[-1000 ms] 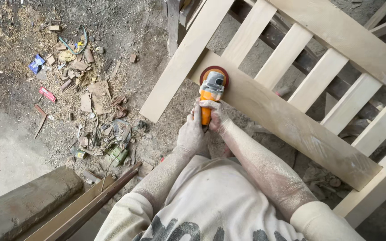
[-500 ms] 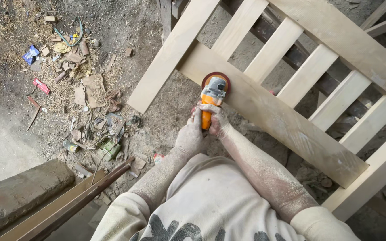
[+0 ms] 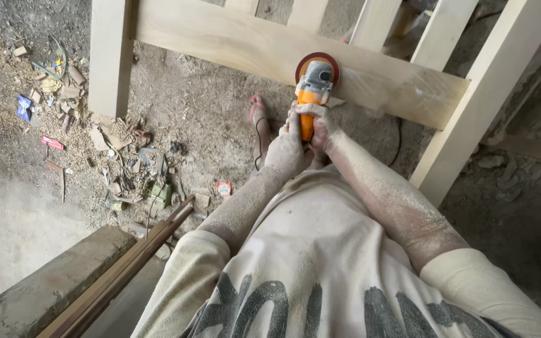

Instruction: The person uses an orbital sander to smooth the surfaces of a wooden chair frame. They systematically sand the seat slats and side rails, moving the tool back and forth across the wood. The person repositions the chair to access different sections and continues sanding until the clip ends.

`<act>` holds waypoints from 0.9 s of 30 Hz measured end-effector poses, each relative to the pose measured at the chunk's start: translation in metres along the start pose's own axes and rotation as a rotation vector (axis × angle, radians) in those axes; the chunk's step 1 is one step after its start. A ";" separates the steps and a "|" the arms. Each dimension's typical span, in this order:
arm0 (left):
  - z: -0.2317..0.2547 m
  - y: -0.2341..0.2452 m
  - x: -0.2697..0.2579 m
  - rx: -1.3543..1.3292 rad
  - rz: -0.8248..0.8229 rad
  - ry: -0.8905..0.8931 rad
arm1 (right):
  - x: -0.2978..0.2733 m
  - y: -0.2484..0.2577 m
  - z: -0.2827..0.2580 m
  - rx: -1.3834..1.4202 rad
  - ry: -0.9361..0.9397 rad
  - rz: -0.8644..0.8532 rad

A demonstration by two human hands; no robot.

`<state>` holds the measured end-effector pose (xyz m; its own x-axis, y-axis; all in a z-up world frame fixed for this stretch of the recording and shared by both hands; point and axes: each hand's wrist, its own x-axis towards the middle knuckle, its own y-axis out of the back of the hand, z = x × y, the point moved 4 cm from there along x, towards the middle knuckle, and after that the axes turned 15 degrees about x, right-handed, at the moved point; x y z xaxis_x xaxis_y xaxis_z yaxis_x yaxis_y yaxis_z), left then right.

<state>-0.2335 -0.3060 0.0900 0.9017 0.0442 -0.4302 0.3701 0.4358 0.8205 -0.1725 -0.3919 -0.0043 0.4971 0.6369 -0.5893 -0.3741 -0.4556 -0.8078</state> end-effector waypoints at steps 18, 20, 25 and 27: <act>0.106 -0.039 0.032 0.137 -0.135 -0.284 | -0.088 0.048 -0.093 0.122 0.358 -0.043; 0.084 -0.025 0.038 0.114 -0.128 -0.245 | -0.062 0.032 -0.085 0.075 0.260 -0.060; 0.012 0.018 0.062 0.025 -0.112 -0.093 | 0.019 -0.026 -0.059 0.018 0.129 -0.050; -0.019 0.034 0.067 -0.005 -0.069 -0.017 | 0.047 -0.049 -0.041 -0.019 0.081 -0.061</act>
<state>-0.1647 -0.2713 0.0819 0.8776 -0.0010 -0.4794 0.4304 0.4421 0.7870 -0.0992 -0.3652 0.0075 0.5803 0.6117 -0.5376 -0.3264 -0.4301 -0.8417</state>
